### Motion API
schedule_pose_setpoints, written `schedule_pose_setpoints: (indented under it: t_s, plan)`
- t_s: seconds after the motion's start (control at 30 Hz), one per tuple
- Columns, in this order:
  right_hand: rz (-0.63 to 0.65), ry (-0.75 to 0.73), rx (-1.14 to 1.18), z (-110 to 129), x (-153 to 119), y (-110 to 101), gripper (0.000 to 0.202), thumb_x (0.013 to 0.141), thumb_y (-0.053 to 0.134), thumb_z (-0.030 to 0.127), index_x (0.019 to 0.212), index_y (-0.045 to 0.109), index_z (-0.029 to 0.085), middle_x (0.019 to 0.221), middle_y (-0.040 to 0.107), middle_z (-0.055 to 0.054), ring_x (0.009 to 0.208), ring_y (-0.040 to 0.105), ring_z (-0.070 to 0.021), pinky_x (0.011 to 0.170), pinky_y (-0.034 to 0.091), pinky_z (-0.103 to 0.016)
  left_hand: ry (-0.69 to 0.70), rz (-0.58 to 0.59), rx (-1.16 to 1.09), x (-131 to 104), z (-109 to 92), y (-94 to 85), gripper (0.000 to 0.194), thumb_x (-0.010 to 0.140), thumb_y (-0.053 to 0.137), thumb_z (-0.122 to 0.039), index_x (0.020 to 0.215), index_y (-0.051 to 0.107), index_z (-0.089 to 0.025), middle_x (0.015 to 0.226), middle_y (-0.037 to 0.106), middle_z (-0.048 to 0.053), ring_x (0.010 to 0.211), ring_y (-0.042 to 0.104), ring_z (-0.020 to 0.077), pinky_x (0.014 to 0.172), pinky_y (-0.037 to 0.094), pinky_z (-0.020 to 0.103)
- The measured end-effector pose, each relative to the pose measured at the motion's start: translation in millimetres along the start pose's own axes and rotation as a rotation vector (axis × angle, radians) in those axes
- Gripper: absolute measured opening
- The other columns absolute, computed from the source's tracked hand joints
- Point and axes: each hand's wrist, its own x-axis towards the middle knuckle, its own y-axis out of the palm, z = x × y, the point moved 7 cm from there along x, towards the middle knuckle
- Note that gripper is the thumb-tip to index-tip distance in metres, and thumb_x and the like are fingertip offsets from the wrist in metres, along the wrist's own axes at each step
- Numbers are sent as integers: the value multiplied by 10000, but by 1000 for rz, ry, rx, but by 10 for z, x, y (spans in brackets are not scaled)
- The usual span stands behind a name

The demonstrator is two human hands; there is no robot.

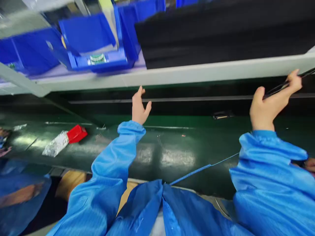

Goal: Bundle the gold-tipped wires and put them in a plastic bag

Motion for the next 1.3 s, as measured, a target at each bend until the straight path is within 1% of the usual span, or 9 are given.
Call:
schedule_pose_setpoints:
  t_s: [0.1,0.23,0.3,0.4,0.57,0.77,0.83,1.1,1.3]
  plan:
    - [396,93,220,528,-1229,227,518,843,359,247,1305,249,41,1252,387,-220,1156,393,-261,899,335,-406,-408,331,-51,-1509,516,284,466,810,416,-286,1269,378,-209,1325,381,70,1259,285,221,1066,206,389]
    - [834,-134,426,1652,-3058,360,265,804,442,252,1037,539,175,995,609,-101,891,561,-212,763,447,-338,-735,416,59,-3506,789,5,343,691,471,-177,1023,557,-184,1079,520,111,1075,475,296,962,350,478]
    - [992,-252,518,2165,-3649,380,236,796,458,233,1001,572,204,976,626,-71,927,553,-203,772,440,-318,-843,409,123,-4148,808,-274,341,690,461,-175,1016,554,-220,1083,499,111,1082,469,323,951,360,490]
    - [1152,-356,562,2661,-4008,538,262,785,495,229,1030,585,239,996,617,-60,983,518,-206,810,403,-317,-937,415,197,-4615,853,-569,326,724,433,-198,1029,537,-247,1083,478,113,1102,448,359,951,349,515]
    - [1260,-342,436,2725,-3870,1126,357,751,562,400,1093,570,297,1065,562,-84,969,484,-259,793,368,-366,-949,438,239,-4714,1084,-435,375,692,460,-150,1054,521,-223,1129,458,120,1126,433,330,977,347,478]
    - [1163,-23,31,2037,-3624,1584,544,825,393,454,1084,512,-9,964,491,-257,904,469,-344,694,394,-437,-885,440,290,-4536,1312,-254,363,702,473,-123,1058,529,-168,1145,453,127,1128,427,248,971,364,428]
    - [1197,65,-114,1817,-3723,1651,562,764,461,527,1005,553,27,940,491,-232,898,478,-356,687,404,-436,-850,456,315,-4406,1480,-336,371,723,465,-131,1087,521,-177,1167,445,121,1137,415,240,968,362,426]
    - [1307,91,-233,1806,-3978,1847,363,817,320,378,886,591,146,903,538,-171,873,531,-347,660,430,-440,-748,558,490,-3475,3077,-887,558,682,525,-93,1228,418,-143,1288,355,186,1197,326,310,934,332,456]
    - [1350,94,-308,1841,-3931,1849,351,806,293,347,860,566,133,866,560,-186,855,557,-344,683,451,-430,-398,727,452,-2683,3795,-706,698,713,505,-21,1328,277,-258,1435,201,83,1325,121,272,1035,172,449]
